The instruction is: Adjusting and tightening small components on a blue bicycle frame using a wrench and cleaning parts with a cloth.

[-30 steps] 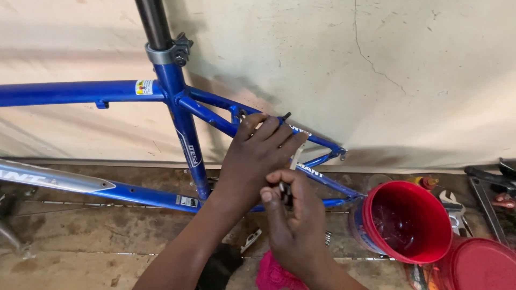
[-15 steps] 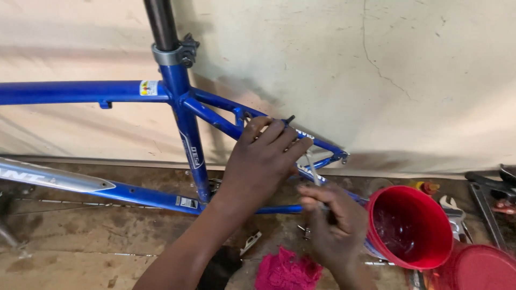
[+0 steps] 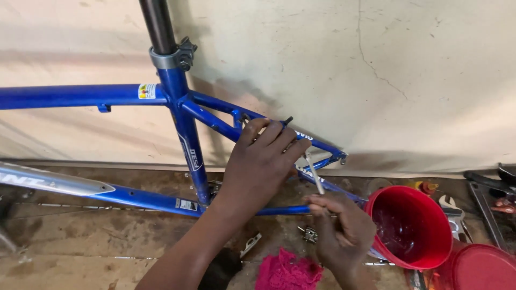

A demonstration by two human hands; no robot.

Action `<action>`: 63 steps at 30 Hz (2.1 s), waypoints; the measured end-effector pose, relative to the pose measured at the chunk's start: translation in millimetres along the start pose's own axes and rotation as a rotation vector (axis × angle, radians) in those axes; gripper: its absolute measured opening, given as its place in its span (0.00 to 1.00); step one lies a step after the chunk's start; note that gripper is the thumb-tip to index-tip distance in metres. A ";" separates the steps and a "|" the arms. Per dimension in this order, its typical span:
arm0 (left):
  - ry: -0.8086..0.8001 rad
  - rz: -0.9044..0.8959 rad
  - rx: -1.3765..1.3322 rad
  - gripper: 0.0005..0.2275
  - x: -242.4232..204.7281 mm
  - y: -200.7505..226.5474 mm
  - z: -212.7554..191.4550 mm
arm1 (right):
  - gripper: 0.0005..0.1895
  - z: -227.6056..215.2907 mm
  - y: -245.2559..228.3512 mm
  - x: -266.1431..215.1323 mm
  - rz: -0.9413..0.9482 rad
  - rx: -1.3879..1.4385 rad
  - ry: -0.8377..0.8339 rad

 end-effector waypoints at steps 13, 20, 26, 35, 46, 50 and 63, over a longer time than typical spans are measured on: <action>0.110 -0.201 0.092 0.24 -41.8 5.9 4.9 | 0.03 17.9 -52.1 14.5 -0.323 -0.063 -0.052; 0.460 -1.091 -1.208 0.15 -105.7 -1.8 64.1 | 0.03 19.2 -43.6 10.7 -0.345 -0.111 -0.015; 0.370 -1.087 -2.085 0.18 -78.4 17.6 122.9 | 0.04 22.5 -41.2 4.2 -0.366 -0.130 -0.013; 0.531 -1.312 -2.149 0.13 -66.8 5.3 136.0 | 0.05 20.9 -33.3 0.0 -0.314 -0.166 -0.034; 0.414 -1.168 -2.233 0.16 -62.9 4.6 131.7 | 0.14 37.1 -30.8 22.0 -0.221 -0.166 -0.192; 0.434 -1.164 -2.204 0.13 -61.8 3.3 130.5 | 0.14 36.9 -34.1 21.8 -0.264 -0.181 -0.199; 0.522 -0.960 -2.428 0.26 -57.2 14.1 142.4 | 0.08 56.9 -54.4 50.5 -0.515 -0.351 -0.178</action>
Point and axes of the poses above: each hand's wrist, its own x-axis towards the middle knuckle, its own z-axis out of the palm, y = z × x, the point moved 9 cm from there along x, towards the middle knuckle
